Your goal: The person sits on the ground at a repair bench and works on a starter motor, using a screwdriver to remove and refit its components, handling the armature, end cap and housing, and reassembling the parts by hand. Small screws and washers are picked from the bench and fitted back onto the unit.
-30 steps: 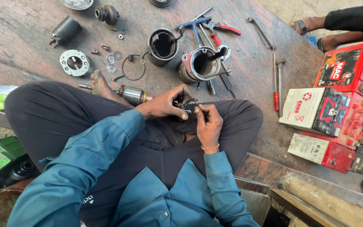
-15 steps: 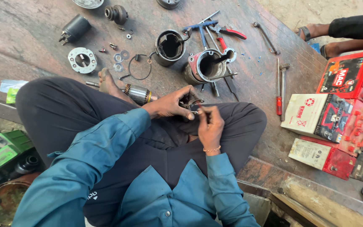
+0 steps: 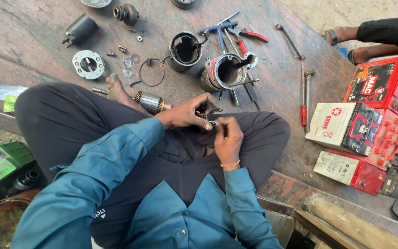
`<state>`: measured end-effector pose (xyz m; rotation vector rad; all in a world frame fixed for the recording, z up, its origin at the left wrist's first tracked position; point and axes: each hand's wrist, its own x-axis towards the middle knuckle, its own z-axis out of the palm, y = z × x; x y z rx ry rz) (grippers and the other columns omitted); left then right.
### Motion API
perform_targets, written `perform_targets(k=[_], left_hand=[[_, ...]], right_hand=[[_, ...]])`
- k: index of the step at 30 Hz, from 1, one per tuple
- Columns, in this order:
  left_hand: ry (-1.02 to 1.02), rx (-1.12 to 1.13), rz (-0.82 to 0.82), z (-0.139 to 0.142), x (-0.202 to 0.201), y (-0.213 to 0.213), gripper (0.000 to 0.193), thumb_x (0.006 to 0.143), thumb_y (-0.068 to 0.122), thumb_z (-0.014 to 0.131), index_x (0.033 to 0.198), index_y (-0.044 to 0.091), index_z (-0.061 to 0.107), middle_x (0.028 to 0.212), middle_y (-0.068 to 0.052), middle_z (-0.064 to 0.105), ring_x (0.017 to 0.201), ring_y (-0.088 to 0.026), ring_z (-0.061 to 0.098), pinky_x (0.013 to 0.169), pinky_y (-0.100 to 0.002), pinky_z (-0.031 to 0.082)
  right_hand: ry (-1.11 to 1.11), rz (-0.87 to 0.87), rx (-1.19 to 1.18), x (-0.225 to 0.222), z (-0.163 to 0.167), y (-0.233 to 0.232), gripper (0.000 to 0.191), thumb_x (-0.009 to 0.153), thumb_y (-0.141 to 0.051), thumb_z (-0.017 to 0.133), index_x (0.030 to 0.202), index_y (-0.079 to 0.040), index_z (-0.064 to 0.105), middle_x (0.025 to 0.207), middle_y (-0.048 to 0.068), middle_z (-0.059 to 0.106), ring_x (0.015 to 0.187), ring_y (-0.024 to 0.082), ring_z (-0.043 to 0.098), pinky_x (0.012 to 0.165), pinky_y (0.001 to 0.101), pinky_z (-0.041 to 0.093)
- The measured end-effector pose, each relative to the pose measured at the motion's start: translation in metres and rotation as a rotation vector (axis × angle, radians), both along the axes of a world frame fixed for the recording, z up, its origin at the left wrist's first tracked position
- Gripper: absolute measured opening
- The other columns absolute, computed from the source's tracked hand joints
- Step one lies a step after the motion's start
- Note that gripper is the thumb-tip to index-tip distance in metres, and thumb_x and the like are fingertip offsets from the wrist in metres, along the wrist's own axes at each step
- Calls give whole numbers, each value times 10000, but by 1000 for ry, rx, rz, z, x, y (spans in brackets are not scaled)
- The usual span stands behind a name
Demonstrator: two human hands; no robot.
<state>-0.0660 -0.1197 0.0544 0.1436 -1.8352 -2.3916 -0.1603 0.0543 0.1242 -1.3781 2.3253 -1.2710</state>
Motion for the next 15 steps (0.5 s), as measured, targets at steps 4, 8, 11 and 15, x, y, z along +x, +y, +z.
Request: perform_targets(k=[4, 8, 11, 15], left_hand=[[-1, 29, 7, 8, 5, 2, 684, 699, 293, 946, 1243, 113, 574, 1007, 23, 527, 968, -108, 486, 859, -298, 425], [-3, 55, 3, 23, 17, 3, 666, 713, 296, 930, 1243, 124, 564, 1036, 35, 559, 990, -88, 508, 875, -282, 440], [-43, 49, 8, 32, 20, 3, 653, 718, 296, 926, 1242, 124, 576, 1010, 35, 569, 962, -91, 509, 855, -286, 445], [-28, 41, 9, 35, 24, 4, 692, 689, 268, 926, 1273, 131, 581, 983, 36, 561, 945, -94, 508, 851, -286, 440]], right_hand=[[-16, -39, 9, 5, 3, 3, 70, 962, 10, 672, 975, 23, 604, 903, 152, 689, 792, 274, 703, 711, 357, 546], [-54, -4, -6, 16, 9, 5, 63, 957, 11, 654, 990, 22, 601, 894, 148, 675, 785, 252, 697, 708, 342, 546], [-134, -53, -14, 19, 14, 5, 65, 992, -9, 663, 987, 21, 605, 856, 140, 680, 742, 228, 660, 679, 334, 532], [-15, 17, 9, 25, 21, 9, 58, 971, -8, 644, 984, 24, 597, 840, 136, 651, 718, 176, 652, 641, 324, 508]])
